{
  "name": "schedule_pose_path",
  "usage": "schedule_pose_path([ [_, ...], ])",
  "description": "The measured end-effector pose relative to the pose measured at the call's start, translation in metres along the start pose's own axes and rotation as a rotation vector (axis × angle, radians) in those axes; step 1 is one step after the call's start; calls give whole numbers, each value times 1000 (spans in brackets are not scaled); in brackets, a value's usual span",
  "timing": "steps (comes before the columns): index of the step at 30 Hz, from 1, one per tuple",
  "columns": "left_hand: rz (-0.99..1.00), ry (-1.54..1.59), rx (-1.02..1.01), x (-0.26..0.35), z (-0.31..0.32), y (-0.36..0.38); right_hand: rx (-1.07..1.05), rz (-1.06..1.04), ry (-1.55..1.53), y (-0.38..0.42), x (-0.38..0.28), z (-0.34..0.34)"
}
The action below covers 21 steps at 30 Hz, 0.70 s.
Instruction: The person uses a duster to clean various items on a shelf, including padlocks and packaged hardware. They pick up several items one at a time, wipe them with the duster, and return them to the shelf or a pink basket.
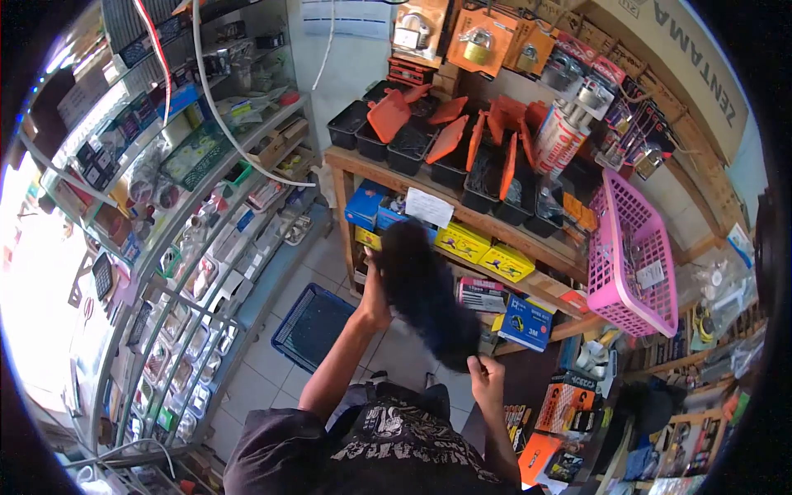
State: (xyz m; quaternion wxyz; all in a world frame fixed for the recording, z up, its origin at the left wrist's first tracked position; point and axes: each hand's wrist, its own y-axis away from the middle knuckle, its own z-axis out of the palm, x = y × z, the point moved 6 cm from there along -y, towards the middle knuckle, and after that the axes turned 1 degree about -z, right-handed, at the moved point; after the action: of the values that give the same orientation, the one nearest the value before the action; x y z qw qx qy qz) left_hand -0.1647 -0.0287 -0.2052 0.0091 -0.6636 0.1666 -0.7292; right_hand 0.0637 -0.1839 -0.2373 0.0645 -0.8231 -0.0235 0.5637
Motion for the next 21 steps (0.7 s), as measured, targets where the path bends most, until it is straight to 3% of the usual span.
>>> schedule_pose_path([
  [2,-453,852,48,21,11,9,-3,33,96,-2,-4,3],
  [4,-349,846,-5,17,5,6,-58,-37,79,-4,-8,8],
  [7,-470,719,68,19,0,16,59,-50,50,-12,-12,-3],
  [8,-468,724,70,16,1,18,57,-51,55,-16,-12,-3],
  [10,-653,464,79,-10,3,31,-30,-34,77,-18,-7,2],
  [11,-658,464,72,-45,-4,39,-65,-50,85,-22,-8,2],
  [13,-94,-104,-212,-98,-18,46,-48,-29,107,-29,-15,-9],
  [14,-92,-106,-215,-51,-13,38,-36,-18,126,-33,-18,-15],
  [16,-757,551,75,5,-13,34,2,-69,108,-35,-23,-25],
  [17,-759,649,-69,15,-12,31,1,-100,156,-35,-25,-28],
  [18,-755,654,-68,7,-10,32,-1,-134,205,-35,-27,-30],
  [20,-281,495,-17,-19,-17,27,-78,-122,157,-29,-10,-18],
  [21,254,247,-312,-44,-26,40,-64,-148,194,-32,-13,-19],
])
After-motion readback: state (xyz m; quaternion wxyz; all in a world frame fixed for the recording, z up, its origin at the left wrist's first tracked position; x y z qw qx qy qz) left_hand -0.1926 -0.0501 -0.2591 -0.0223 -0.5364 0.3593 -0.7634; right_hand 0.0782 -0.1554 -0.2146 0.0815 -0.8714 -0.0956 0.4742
